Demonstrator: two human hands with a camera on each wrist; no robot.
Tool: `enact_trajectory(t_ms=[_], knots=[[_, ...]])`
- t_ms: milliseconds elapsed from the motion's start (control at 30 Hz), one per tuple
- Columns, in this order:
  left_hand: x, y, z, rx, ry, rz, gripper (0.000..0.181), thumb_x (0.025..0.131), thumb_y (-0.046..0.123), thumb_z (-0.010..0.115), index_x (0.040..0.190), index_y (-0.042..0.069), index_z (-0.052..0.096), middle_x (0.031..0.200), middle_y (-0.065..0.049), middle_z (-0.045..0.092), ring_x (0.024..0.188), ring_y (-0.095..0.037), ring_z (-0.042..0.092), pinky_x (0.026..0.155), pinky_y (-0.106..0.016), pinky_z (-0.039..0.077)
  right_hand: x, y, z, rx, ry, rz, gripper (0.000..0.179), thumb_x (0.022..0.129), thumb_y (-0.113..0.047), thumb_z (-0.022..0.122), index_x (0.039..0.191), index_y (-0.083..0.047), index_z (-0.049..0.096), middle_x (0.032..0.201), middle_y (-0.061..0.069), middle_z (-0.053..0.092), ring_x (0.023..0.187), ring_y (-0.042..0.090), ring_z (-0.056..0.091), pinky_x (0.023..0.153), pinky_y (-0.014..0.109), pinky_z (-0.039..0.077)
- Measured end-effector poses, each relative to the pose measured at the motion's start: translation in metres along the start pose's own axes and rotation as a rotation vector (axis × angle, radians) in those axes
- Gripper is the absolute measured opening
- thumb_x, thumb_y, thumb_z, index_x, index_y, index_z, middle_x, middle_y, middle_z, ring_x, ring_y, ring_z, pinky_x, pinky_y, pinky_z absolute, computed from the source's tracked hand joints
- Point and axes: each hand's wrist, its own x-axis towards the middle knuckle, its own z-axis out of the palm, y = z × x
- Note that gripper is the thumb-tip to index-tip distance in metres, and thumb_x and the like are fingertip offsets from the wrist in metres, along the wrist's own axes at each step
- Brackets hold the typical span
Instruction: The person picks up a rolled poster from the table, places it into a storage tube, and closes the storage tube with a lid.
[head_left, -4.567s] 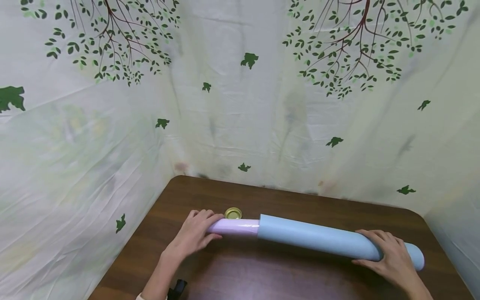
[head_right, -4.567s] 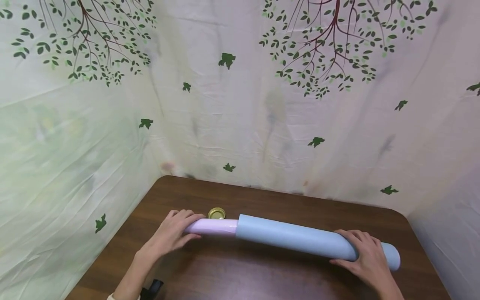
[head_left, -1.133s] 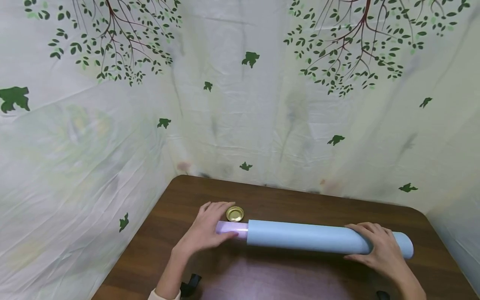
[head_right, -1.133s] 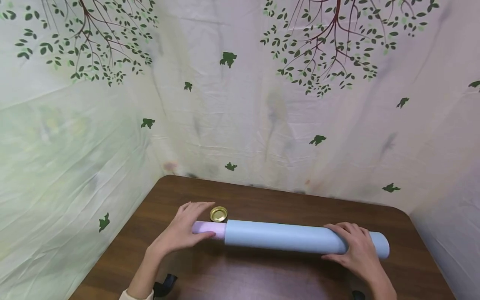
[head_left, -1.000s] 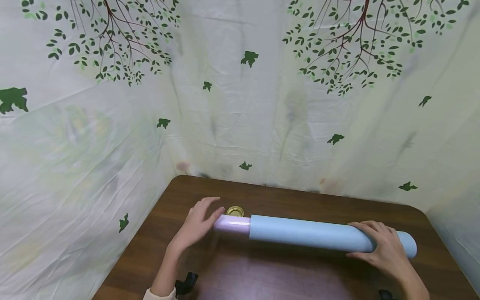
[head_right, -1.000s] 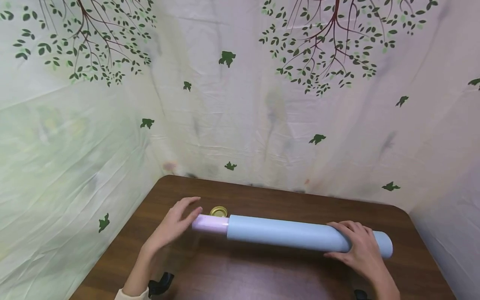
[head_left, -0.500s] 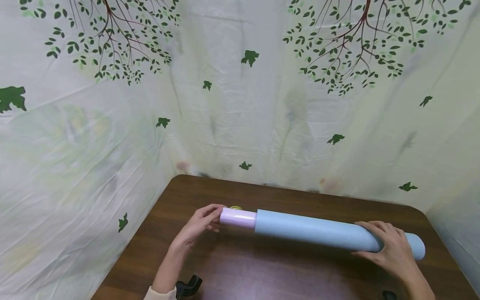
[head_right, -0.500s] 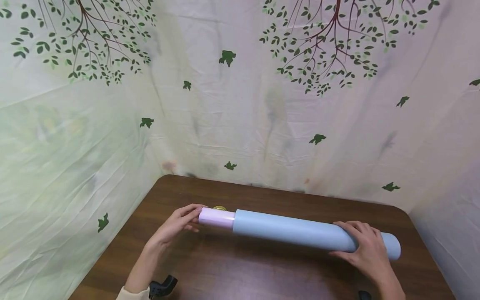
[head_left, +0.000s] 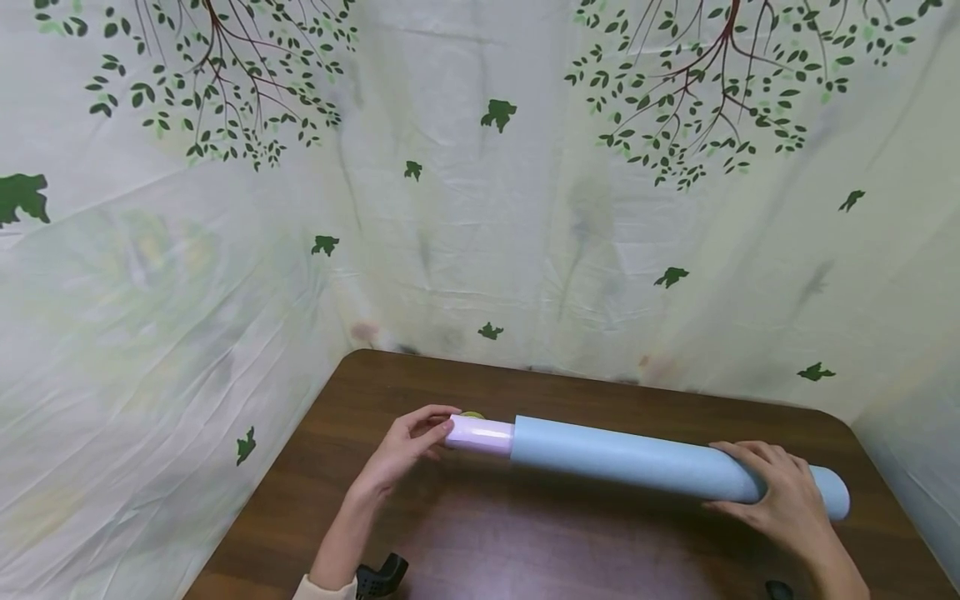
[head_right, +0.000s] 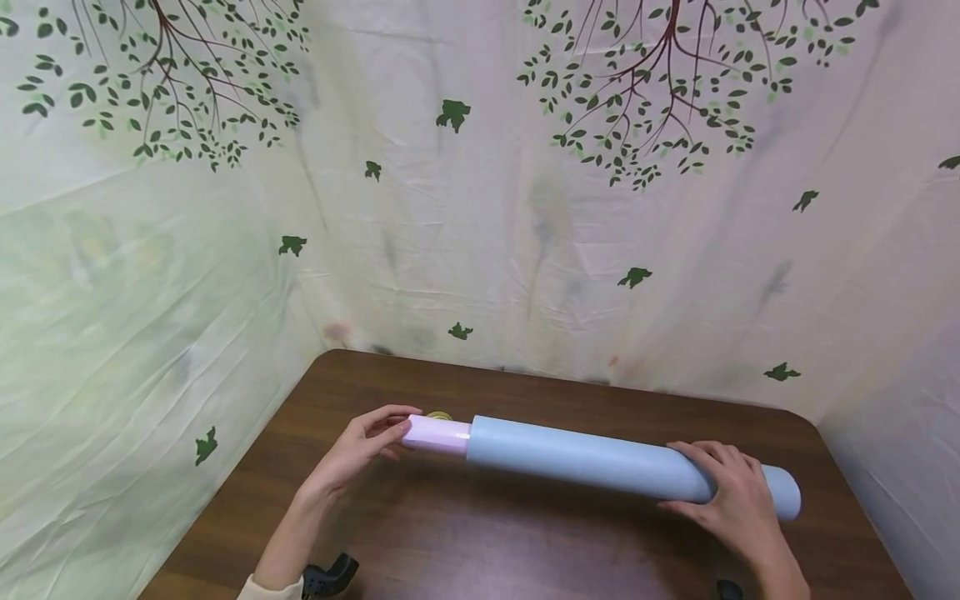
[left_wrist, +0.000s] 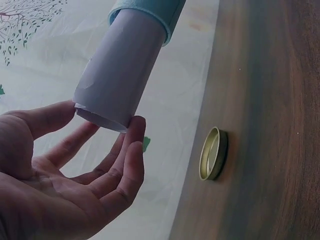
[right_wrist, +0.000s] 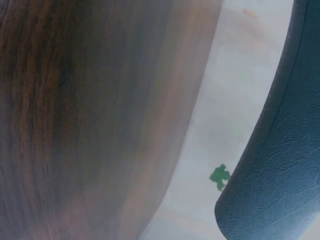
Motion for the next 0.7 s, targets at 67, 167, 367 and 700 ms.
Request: enact_trajectory(t_ms=[67, 167, 367, 700], knots=[[0.0, 0.0, 0.001, 0.0, 0.013, 0.0, 0.039, 0.102, 0.022, 0.067, 0.136, 0.002, 0.064, 0.128, -0.019, 0.067, 0.093, -0.014, 0.067, 0.086, -0.041, 0.056, 0.0, -0.001, 0.0, -0.003, -0.003, 0.0, 0.091, 0.043, -0.039, 0.103, 0.128, -0.025, 0.071, 0.11, 0.006, 0.067, 0.101, 0.024, 0.053, 0.083, 0.049, 0.032], [0.001, 0.0, 0.003, -0.005, 0.02, 0.005, 0.04, 0.101, 0.021, 0.068, 0.136, 0.002, 0.064, 0.129, -0.02, 0.067, 0.092, -0.01, 0.067, 0.085, -0.036, 0.056, -0.001, -0.001, 0.001, -0.007, -0.006, 0.002, 0.091, 0.043, -0.04, 0.103, 0.127, -0.025, 0.071, 0.11, 0.005, 0.067, 0.101, 0.023, 0.052, 0.083, 0.049, 0.032], [0.001, 0.001, 0.004, -0.014, 0.016, 0.022, 0.041, 0.1, 0.02, 0.07, 0.135, 0.001, 0.064, 0.128, -0.02, 0.067, 0.094, -0.01, 0.068, 0.086, -0.032, 0.056, 0.0, -0.001, 0.001, 0.0, 0.002, 0.004, 0.09, 0.042, -0.038, 0.103, 0.126, -0.022, 0.072, 0.11, 0.005, 0.067, 0.101, 0.025, 0.053, 0.083, 0.049, 0.032], [0.001, 0.001, 0.012, -0.007, -0.01, 0.063, 0.039, 0.098, 0.02, 0.073, 0.132, 0.004, 0.067, 0.129, -0.018, 0.068, 0.099, -0.014, 0.068, 0.091, -0.038, 0.056, 0.002, -0.002, 0.004, 0.013, 0.033, -0.012, 0.09, 0.04, -0.036, 0.103, 0.124, -0.023, 0.073, 0.108, 0.005, 0.068, 0.101, 0.017, 0.053, 0.083, 0.048, 0.032]])
